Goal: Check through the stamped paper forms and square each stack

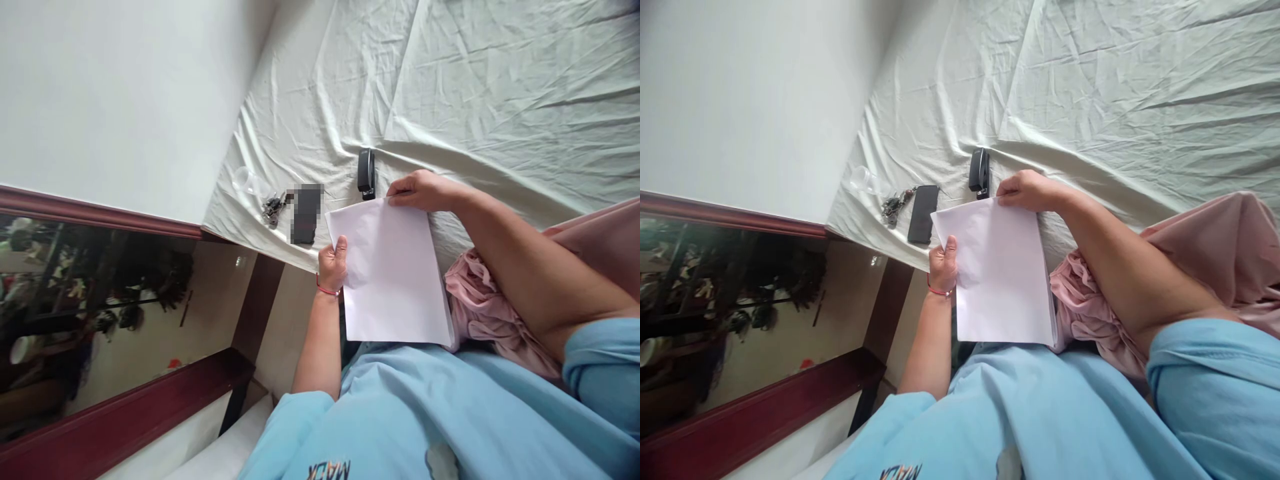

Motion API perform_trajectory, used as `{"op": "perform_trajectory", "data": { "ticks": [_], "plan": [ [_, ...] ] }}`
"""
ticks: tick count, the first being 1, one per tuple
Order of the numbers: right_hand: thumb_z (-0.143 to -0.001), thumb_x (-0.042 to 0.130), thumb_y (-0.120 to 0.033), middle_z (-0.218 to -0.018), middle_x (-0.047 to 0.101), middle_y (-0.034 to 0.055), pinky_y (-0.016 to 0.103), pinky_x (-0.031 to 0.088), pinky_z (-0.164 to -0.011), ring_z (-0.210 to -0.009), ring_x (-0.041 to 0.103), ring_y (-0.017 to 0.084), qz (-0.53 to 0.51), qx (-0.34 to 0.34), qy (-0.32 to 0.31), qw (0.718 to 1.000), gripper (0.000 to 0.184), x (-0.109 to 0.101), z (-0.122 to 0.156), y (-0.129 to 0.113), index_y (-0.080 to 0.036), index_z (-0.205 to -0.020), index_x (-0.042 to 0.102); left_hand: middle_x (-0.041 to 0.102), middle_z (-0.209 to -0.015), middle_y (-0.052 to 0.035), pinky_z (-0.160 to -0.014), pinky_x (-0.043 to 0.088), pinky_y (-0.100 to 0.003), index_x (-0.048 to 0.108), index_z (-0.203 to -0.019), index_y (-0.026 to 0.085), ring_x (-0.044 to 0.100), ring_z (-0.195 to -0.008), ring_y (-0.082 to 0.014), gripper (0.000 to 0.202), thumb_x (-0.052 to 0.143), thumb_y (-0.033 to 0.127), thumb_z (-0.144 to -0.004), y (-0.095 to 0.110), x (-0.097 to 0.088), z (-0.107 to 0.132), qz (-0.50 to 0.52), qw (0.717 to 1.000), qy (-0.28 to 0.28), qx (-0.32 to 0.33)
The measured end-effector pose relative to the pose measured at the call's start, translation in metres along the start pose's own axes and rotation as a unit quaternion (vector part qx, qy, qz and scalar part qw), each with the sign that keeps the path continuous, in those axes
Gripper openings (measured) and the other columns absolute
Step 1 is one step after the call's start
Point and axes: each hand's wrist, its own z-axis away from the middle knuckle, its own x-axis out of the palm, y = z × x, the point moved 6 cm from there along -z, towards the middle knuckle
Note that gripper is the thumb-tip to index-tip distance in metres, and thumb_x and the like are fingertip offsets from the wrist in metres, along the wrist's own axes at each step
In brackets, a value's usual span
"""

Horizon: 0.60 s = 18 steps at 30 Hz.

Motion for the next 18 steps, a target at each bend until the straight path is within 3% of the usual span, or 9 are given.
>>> {"op": "perform_trajectory", "data": {
  "ticks": [5, 18],
  "plan": [
    [-0.090, 0.064, -0.049, -0.091, 0.078, 0.0030, 0.031, 0.048, -0.077, -0.081, 0.065, 0.020, 0.004, 0.006, 0.000, 1.000, 0.034, -0.0004, 0.0005, -0.0016, -0.023, -0.102, 0.082, 0.060, -0.060, -0.0007, -0.062, 0.049, -0.025, 0.062, -0.062, 0.021, 0.067, -0.073, -0.0186, 0.064, 0.083, 0.076, -0.087, 0.0037, 0.0015, 0.0008, -0.011, 0.999, -0.015, 0.038],
    [-0.092, 0.063, -0.045, -0.093, 0.078, 0.0027, 0.031, 0.049, -0.079, -0.082, 0.066, 0.020, 0.015, 0.013, -0.003, 1.000, 0.032, 0.0004, 0.0001, -0.0022, -0.023, -0.103, 0.082, 0.061, -0.062, -0.0007, -0.064, 0.051, -0.025, 0.064, -0.065, 0.020, 0.066, -0.071, -0.0176, 0.066, 0.078, 0.079, -0.089, 0.0024, 0.0013, 0.0002, -0.019, 0.998, -0.024, 0.051]
  ]
}}
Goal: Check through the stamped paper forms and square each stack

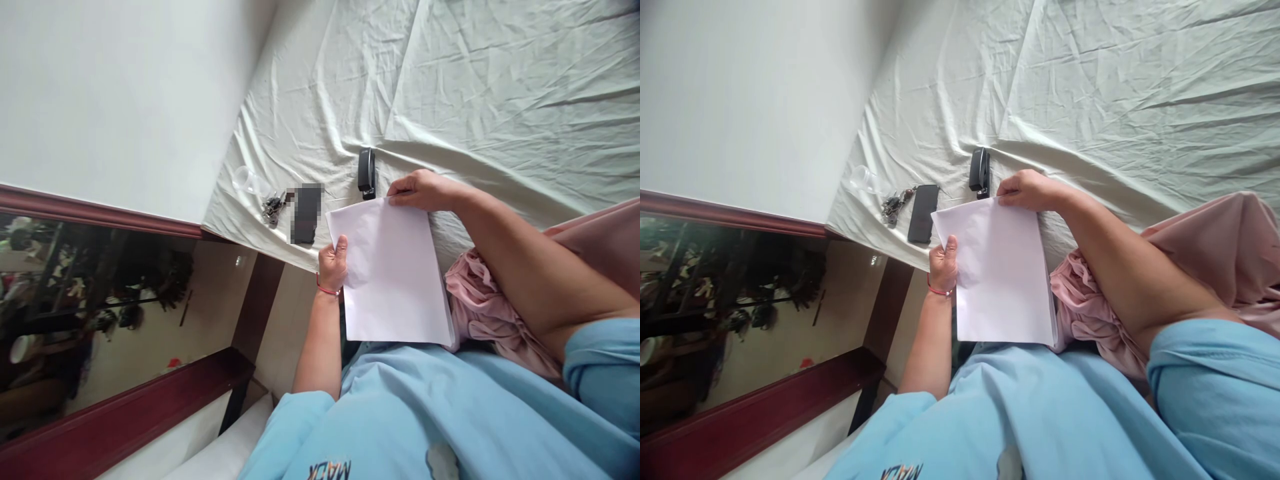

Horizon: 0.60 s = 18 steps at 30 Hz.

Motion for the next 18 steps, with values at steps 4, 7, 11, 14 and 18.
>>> {"op": "perform_trajectory", "data": {
  "ticks": [4, 7, 11, 14, 18],
  "plan": [
    [-0.093, 0.064, -0.045, -0.093, 0.079, 0.0025, 0.031, 0.049, -0.079, -0.082, 0.067, 0.020, 0.001, -0.006, 0.002, 1.000, 0.031, 0.0001, -0.0005, 0.0009, -0.024, -0.103, 0.083, 0.061, -0.062, -0.0005, -0.064, 0.051, -0.026, 0.065, -0.065, 0.020, 0.066, -0.070, -0.0175, 0.064, 0.079, 0.078, -0.089, -0.0008, -0.0004, -0.0001, 0.002, 1.000, 0.004, -0.005],
    [-0.093, 0.064, -0.046, -0.091, 0.079, 0.0025, 0.031, 0.049, -0.078, -0.082, 0.066, 0.020, 0.001, -0.006, 0.002, 1.000, 0.031, -0.0001, -0.0002, 0.0010, -0.024, -0.104, 0.084, 0.061, -0.062, -0.0004, -0.063, 0.051, -0.025, 0.064, -0.065, 0.020, 0.066, -0.071, -0.0178, 0.063, 0.081, 0.076, -0.088, -0.0009, -0.0008, 0.0000, 0.003, 1.000, 0.008, -0.008],
    [-0.093, 0.064, -0.045, -0.092, 0.078, 0.0027, 0.031, 0.048, -0.078, -0.081, 0.065, 0.020, -0.001, 0.003, 0.004, 1.000, 0.032, -0.0006, 0.0005, 0.0004, -0.023, -0.104, 0.084, 0.061, -0.062, -0.0007, -0.064, 0.051, -0.025, 0.064, -0.064, 0.020, 0.066, -0.071, -0.0175, 0.062, 0.082, 0.074, -0.089, 0.0000, -0.0007, 0.0004, 0.005, 1.000, 0.007, -0.008],
    [-0.092, 0.064, -0.045, -0.093, 0.078, 0.0031, 0.032, 0.048, -0.079, -0.082, 0.066, 0.020, 0.002, 0.008, 0.001, 1.000, 0.032, -0.0005, 0.0006, -0.0006, -0.023, -0.104, 0.083, 0.060, -0.062, -0.0005, -0.065, 0.050, -0.025, 0.064, -0.064, 0.020, 0.065, -0.070, -0.0172, 0.064, 0.081, 0.076, -0.089, 0.0007, -0.0003, 0.0005, 0.003, 1.000, 0.006, -0.006],
    [-0.092, 0.063, -0.045, -0.094, 0.079, 0.0034, 0.032, 0.049, -0.080, -0.083, 0.066, 0.021, 0.001, 0.004, 0.000, 1.000, 0.032, -0.0001, 0.0002, -0.0008, -0.023, -0.103, 0.083, 0.058, -0.061, 0.0000, -0.063, 0.049, -0.025, 0.062, -0.063, 0.021, 0.064, -0.070, -0.0175, 0.064, 0.082, 0.076, -0.088, 0.0002, -0.0007, 0.0005, -0.004, 1.000, 0.012, -0.015]
  ]
}}
